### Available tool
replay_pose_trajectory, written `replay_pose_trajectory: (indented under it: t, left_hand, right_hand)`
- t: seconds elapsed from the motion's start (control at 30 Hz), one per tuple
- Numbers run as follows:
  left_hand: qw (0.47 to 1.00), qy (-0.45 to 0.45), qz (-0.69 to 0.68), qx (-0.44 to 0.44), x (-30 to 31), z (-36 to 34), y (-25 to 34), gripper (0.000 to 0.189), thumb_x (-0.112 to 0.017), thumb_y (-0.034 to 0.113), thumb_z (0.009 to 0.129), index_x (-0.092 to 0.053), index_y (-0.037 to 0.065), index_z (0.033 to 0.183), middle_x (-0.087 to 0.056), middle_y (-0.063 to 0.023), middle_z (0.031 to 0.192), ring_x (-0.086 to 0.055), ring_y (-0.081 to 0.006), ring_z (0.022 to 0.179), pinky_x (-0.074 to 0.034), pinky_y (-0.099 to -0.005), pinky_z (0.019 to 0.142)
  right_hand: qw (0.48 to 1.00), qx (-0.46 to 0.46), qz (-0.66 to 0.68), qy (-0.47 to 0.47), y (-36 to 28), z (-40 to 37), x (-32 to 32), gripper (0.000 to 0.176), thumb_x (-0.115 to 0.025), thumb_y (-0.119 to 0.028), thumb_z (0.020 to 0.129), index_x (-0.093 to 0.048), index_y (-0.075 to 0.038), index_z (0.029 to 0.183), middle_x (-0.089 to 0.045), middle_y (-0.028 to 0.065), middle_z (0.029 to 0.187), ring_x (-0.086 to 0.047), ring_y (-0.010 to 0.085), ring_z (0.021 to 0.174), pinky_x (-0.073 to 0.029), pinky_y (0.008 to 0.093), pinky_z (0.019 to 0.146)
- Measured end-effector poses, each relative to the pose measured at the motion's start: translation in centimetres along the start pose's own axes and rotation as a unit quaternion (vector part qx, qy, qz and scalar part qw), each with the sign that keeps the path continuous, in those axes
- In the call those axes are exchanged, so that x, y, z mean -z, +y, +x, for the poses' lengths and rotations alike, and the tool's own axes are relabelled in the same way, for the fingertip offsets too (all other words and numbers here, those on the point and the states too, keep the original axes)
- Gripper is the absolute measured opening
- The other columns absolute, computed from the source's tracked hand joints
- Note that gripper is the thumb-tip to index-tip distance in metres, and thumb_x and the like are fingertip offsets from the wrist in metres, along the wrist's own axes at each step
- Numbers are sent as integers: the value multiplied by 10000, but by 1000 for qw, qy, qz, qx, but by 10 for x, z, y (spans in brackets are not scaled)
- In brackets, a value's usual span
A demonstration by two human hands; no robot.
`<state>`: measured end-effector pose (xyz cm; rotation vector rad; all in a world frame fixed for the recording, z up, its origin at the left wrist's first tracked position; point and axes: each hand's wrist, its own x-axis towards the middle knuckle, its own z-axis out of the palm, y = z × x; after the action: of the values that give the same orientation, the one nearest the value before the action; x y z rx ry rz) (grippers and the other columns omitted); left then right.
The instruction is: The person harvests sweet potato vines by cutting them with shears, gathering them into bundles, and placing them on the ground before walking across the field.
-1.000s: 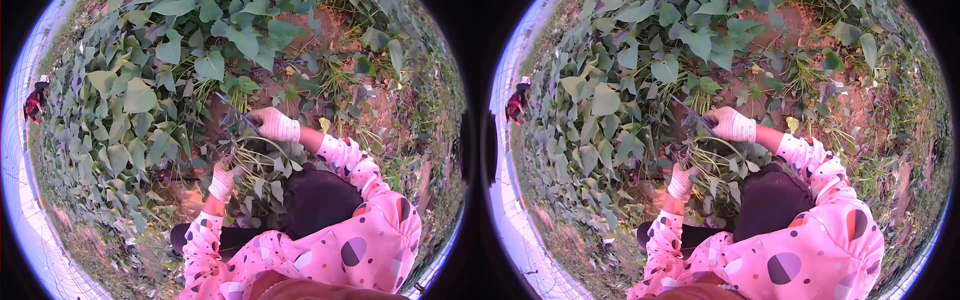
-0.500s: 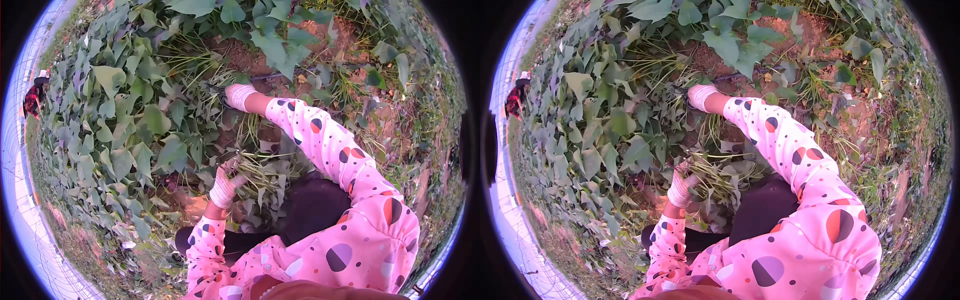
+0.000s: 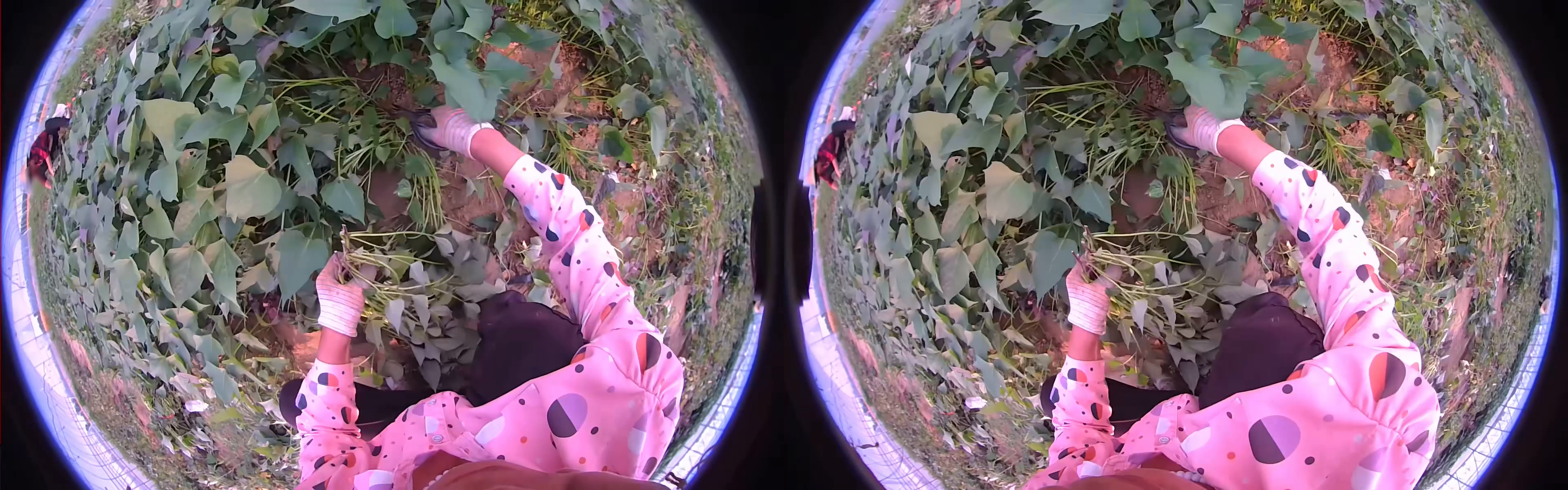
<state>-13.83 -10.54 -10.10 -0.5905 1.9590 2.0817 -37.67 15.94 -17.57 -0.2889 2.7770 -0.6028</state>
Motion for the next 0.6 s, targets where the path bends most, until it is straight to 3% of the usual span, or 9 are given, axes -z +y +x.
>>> replay_pose_trajectory:
  t: [0.07, 0.13, 0.17, 0.4, 0.43, 0.57, 0.6]
  left_hand:
    - [1000, 6, 22, -13, 1, 5, -2, 220, -671, -8, 772, -578, -5, 971, -642, -68, 891, -581, -124, 790, -480, -251, 751]
    - [997, -1, 68, -37, -2, 5, 5, 229, -694, 26, 768, -574, -4, 960, -642, -68, 887, -580, -121, 790, -478, -255, 752]
    - [992, -6, 114, -57, -3, 5, 7, 246, -717, 59, 763, -570, -2, 950, -641, -69, 884, -578, -119, 789, -476, -260, 753]
    - [997, -21, 78, -14, -10, 10, 1, 273, -750, 105, 736, -559, 15, 909, -635, -59, 846, -565, -113, 772, -467, -270, 732]
    - [997, -24, 71, -15, -8, 12, -4, 267, -742, 96, 739, -563, 12, 918, -637, -61, 847, -567, -118, 775, -467, -268, 731]
    - [996, -38, 85, -6, -8, 15, -8, 295, -748, 84, 734, -569, 4, 954, -638, -65, 872, -571, -125, 798, -471, -268, 745]
    - [996, -37, 80, -3, -8, 16, -10, 315, -749, 74, 733, -567, -1, 979, -637, -66, 893, -573, -126, 811, -473, -267, 754]
  right_hand:
    - [995, 61, -57, 52, 20, 35, -29, 553, -581, -518, 755, -622, 31, 805, -636, 223, 747, -647, 363, 728, -513, 432, 684]
    - [979, 58, -196, 13, -22, 32, 1, 509, -594, -477, 750, -645, 29, 771, -632, 256, 772, -637, 374, 739, -503, 444, 703]
    - [975, 96, -198, 44, -15, 44, -12, 519, -596, -499, 729, -632, 17, 688, -631, 238, 730, -638, 365, 700, -500, 446, 665]
    - [922, 139, -320, 166, 30, 67, -50, 507, -592, -506, 731, -628, -3, 683, -630, 227, 712, -632, 361, 680, -497, 444, 650]
    - [946, 122, -274, 121, 34, 65, -45, 499, -586, -517, 737, -629, -21, 702, -630, 215, 702, -628, 360, 669, -497, 439, 649]
    - [945, 123, -278, 119, 32, 60, -41, 511, -570, -534, 751, -617, -25, 735, -611, 203, 666, -620, 359, 647, -492, 439, 637]
    - [927, 137, -332, 110, 28, 59, -39, 460, -571, -490, 786, -610, -33, 749, -604, 175, 665, -607, 318, 634, -487, 413, 637]
